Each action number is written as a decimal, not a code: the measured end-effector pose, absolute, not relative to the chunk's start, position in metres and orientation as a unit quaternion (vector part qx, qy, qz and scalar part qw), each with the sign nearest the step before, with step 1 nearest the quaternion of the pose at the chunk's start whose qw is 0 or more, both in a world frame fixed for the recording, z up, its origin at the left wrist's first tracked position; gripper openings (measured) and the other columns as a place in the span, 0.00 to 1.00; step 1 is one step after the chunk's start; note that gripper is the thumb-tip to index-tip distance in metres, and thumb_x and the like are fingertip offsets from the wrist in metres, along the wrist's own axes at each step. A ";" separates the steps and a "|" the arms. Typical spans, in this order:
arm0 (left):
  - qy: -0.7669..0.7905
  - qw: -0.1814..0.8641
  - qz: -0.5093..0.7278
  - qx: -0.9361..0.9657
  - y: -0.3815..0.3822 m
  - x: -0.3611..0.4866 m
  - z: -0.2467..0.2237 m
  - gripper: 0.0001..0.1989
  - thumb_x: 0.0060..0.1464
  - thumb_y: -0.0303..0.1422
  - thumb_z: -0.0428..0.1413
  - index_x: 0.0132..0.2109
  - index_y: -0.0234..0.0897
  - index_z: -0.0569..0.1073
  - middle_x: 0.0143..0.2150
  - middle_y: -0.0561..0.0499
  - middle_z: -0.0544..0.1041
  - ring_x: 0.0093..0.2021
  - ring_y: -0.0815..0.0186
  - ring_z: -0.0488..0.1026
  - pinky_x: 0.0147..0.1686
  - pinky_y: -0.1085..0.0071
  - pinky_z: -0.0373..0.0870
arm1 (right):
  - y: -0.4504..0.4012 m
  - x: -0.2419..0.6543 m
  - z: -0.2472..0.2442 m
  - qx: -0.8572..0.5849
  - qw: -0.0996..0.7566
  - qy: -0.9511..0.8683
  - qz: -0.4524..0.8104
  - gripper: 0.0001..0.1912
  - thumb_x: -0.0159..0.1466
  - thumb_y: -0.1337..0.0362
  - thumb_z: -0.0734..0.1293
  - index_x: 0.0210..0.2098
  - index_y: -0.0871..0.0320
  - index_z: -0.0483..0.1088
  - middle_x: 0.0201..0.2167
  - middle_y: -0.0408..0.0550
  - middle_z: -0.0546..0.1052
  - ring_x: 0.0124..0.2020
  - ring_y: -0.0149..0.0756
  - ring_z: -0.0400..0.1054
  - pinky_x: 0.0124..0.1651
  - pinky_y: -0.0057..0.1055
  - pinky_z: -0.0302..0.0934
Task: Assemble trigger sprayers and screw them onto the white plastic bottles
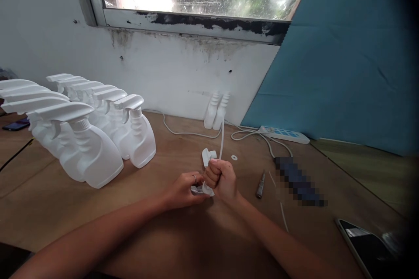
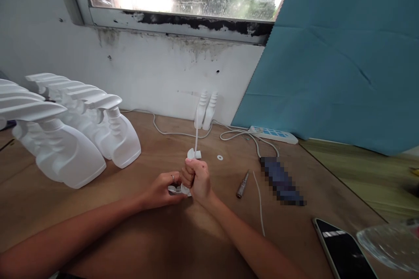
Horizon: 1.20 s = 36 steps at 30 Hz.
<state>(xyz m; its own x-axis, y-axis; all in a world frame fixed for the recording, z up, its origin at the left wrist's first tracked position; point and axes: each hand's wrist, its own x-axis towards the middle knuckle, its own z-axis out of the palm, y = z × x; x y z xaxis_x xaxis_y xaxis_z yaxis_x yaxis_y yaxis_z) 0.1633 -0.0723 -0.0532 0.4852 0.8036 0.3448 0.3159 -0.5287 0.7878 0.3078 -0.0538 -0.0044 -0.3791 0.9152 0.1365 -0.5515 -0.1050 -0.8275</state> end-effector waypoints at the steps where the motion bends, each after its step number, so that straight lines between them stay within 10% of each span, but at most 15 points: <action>1: 0.351 0.338 0.365 0.794 -0.072 0.163 -0.054 0.09 0.51 0.35 0.60 0.36 0.35 0.72 0.33 0.53 0.71 0.32 0.69 0.66 0.33 0.74 0.63 | -0.054 0.307 -0.005 -0.215 0.515 -0.427 0.712 0.26 0.55 0.58 0.66 0.14 0.54 0.44 0.10 0.31 0.43 0.12 0.19 0.33 0.13 0.22 0.30; 13: 0.337 0.353 0.370 0.790 -0.070 0.169 -0.055 0.09 0.51 0.36 0.60 0.37 0.34 0.73 0.35 0.51 0.74 0.34 0.67 0.69 0.36 0.73 0.65 | -0.054 0.309 -0.017 -0.230 0.505 -0.448 0.701 0.24 0.55 0.60 0.66 0.13 0.55 0.48 0.09 0.31 0.45 0.11 0.19 0.35 0.13 0.22 0.31; 17: 0.346 0.347 0.374 0.787 -0.073 0.167 -0.051 0.10 0.53 0.36 0.59 0.39 0.34 0.73 0.34 0.52 0.72 0.32 0.69 0.67 0.33 0.75 0.64 | -0.056 0.315 -0.011 -0.224 0.533 -0.458 0.675 0.23 0.59 0.56 0.67 0.15 0.56 0.53 0.13 0.34 0.53 0.14 0.23 0.46 0.15 0.21 0.46; 20: 0.372 0.334 0.393 0.772 -0.075 0.166 -0.045 0.12 0.55 0.38 0.57 0.43 0.35 0.73 0.35 0.52 0.72 0.33 0.68 0.67 0.34 0.74 0.64 | -0.059 0.333 -0.016 -0.235 0.533 -0.523 0.622 0.10 0.55 0.61 0.74 0.32 0.58 0.70 0.30 0.45 0.72 0.32 0.31 0.68 0.35 0.26 0.64; 23: 0.382 0.312 0.423 0.760 -0.077 0.170 -0.035 0.13 0.58 0.39 0.55 0.46 0.36 0.72 0.38 0.50 0.72 0.38 0.64 0.69 0.40 0.70 0.66 | -0.065 0.359 -0.032 -0.254 0.481 -0.580 0.606 0.32 0.47 0.65 0.79 0.50 0.51 0.68 0.50 0.48 0.73 0.50 0.39 0.68 0.50 0.34 0.64; 27: 0.316 0.298 0.415 0.799 -0.073 0.190 -0.019 0.14 0.61 0.41 0.51 0.48 0.37 0.71 0.49 0.43 0.69 0.51 0.59 0.66 0.53 0.65 0.64 | -0.072 0.388 -0.045 -0.332 0.452 -0.551 0.619 0.21 0.50 0.60 0.77 0.41 0.57 0.73 0.39 0.48 0.78 0.42 0.39 0.72 0.48 0.36 0.66; 36: 0.454 0.230 0.483 0.713 0.072 0.241 0.001 0.17 0.60 0.31 0.52 0.56 0.33 0.65 0.53 0.42 0.67 0.49 0.61 0.68 0.52 0.64 0.66 | -0.048 0.454 -0.002 -0.333 0.675 -0.405 0.519 0.19 0.50 0.62 0.76 0.38 0.55 0.68 0.34 0.47 0.79 0.33 0.42 0.77 0.36 0.39 0.71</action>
